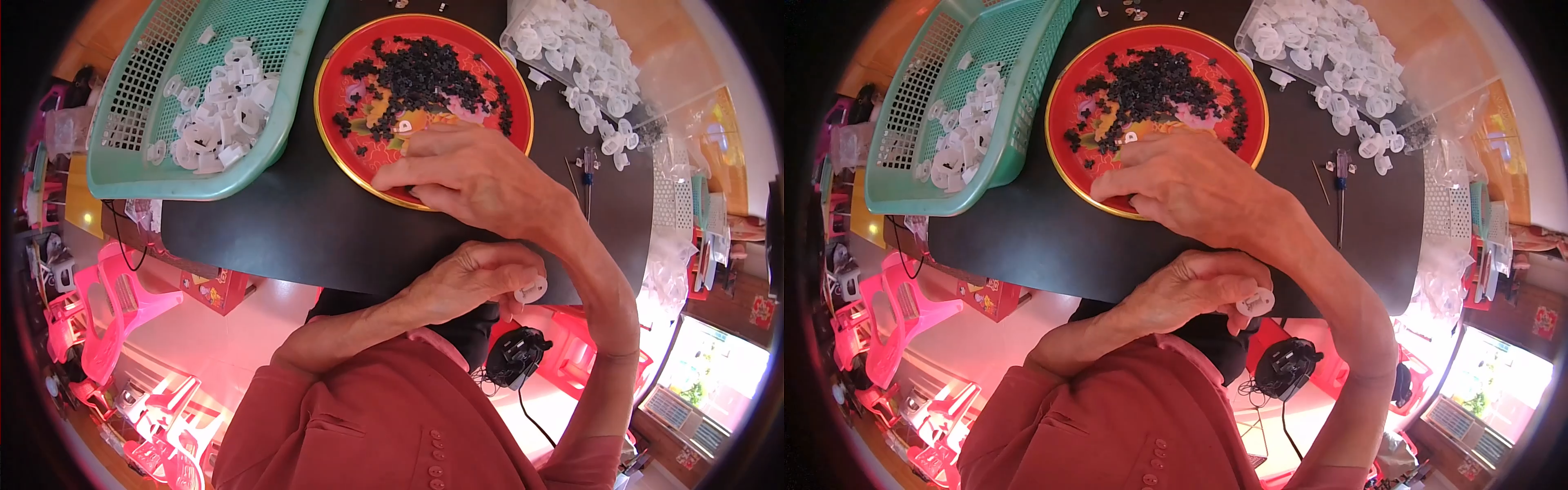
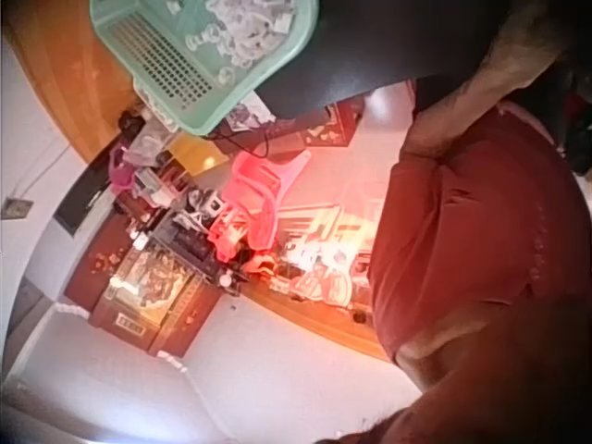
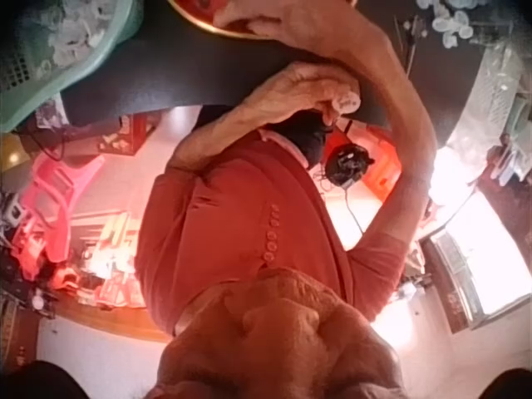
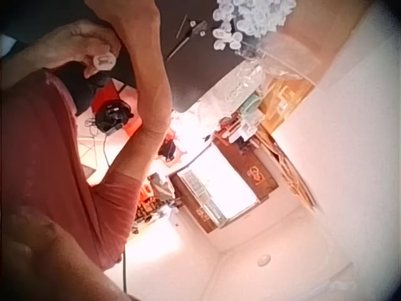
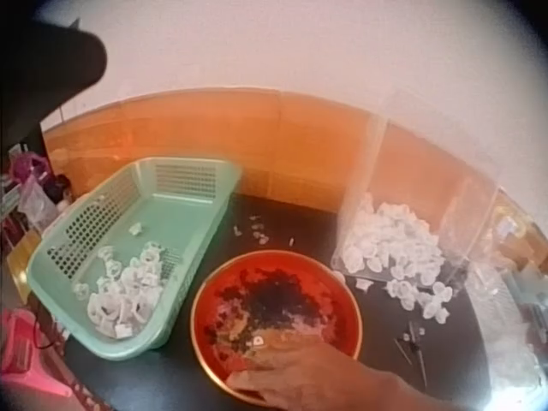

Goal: The person assembles small electronic components into plastic housings by hand, taking electronic contacts and black components from a component tray and securing them into the housings with a screwdriver.

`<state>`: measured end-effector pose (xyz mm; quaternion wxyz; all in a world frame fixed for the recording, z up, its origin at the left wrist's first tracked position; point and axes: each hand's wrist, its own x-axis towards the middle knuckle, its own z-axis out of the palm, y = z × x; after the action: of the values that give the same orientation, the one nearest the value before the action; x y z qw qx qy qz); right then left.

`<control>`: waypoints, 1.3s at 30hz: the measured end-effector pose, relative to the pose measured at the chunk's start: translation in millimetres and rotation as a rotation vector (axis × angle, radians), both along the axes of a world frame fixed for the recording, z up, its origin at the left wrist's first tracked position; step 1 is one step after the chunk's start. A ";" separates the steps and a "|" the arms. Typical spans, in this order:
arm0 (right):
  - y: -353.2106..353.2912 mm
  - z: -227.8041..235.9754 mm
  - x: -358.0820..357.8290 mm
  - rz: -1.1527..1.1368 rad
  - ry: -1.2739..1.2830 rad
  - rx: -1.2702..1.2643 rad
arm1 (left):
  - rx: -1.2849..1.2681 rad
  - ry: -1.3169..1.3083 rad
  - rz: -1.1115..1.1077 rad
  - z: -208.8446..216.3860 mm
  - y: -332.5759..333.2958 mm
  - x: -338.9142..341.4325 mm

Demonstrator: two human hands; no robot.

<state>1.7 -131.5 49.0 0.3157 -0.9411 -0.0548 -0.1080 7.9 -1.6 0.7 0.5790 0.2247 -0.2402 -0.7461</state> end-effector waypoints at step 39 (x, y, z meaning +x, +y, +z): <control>-26.5 -6.2 -11.8 -0.256 0.086 -0.103 | -0.012 -0.063 -0.091 2.6 -1.5 5.5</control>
<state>-10.1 -158.0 42.8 0.2528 -0.9591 0.0737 -0.1037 13.3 -3.1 3.3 0.5378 0.2333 -0.2728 -0.7628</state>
